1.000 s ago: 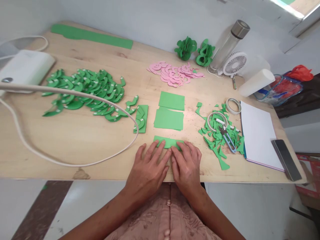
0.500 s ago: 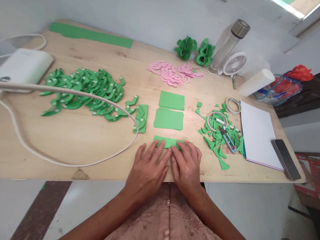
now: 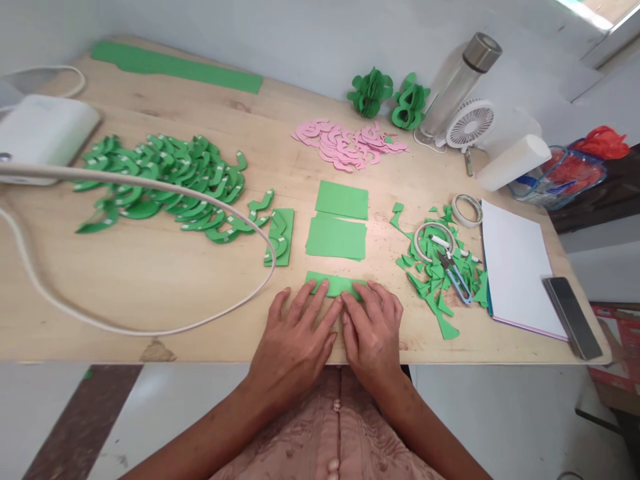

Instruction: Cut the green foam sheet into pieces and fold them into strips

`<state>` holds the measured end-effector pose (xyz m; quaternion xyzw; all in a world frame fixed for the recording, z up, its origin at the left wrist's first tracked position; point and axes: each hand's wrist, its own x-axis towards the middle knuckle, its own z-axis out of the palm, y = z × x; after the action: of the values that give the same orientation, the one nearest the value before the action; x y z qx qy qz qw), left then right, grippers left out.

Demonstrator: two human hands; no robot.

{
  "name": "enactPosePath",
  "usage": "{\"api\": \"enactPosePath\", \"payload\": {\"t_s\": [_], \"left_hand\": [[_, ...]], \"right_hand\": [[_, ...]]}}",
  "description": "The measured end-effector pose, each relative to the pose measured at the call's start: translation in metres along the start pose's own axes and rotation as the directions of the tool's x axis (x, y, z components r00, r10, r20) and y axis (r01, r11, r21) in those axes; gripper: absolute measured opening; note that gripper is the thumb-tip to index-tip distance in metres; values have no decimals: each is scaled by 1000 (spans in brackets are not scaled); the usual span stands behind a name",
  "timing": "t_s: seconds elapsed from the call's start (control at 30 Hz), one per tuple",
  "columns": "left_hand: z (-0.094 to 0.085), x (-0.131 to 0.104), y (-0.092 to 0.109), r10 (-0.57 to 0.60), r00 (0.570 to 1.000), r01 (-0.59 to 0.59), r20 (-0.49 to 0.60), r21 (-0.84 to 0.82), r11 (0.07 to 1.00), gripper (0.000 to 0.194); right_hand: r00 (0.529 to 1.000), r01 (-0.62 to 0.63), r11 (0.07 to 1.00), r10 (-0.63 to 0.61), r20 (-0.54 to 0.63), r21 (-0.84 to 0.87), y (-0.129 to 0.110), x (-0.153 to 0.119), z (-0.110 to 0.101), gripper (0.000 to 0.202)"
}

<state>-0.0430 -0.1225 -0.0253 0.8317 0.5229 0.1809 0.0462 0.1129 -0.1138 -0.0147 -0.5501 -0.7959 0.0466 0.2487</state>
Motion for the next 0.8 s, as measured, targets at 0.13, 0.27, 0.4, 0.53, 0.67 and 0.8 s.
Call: {"api": "enactPosePath", "payload": {"t_s": [0.13, 0.27, 0.4, 0.53, 0.67, 0.8], "left_hand": [[1, 0, 0, 3, 1000, -3, 4, 7, 1000, 41], [1, 0, -1, 1, 1000, -1, 6, 11, 1000, 41], [0, 0, 0, 8, 1000, -8, 11, 14, 1000, 40], [0, 0, 0, 1, 1000, -1, 4, 7, 1000, 41], [-1, 0, 0, -4, 1000, 4, 1, 4, 1000, 41], [0, 0, 0, 0, 1000, 0, -2, 8, 1000, 41]], "right_hand": [[1000, -1, 1000, 1, 0, -1, 0, 0, 0, 29], [1000, -3, 1000, 3, -2, -1, 0, 0, 1, 30], [1000, -3, 1000, 3, -10, -2, 0, 0, 1, 30], [1000, -2, 1000, 2, -24, 4, 0, -1, -1, 31], [999, 7, 1000, -7, -31, 10, 0, -2, -3, 31], [999, 10, 1000, -10, -33, -8, 0, -4, -2, 30]]}}
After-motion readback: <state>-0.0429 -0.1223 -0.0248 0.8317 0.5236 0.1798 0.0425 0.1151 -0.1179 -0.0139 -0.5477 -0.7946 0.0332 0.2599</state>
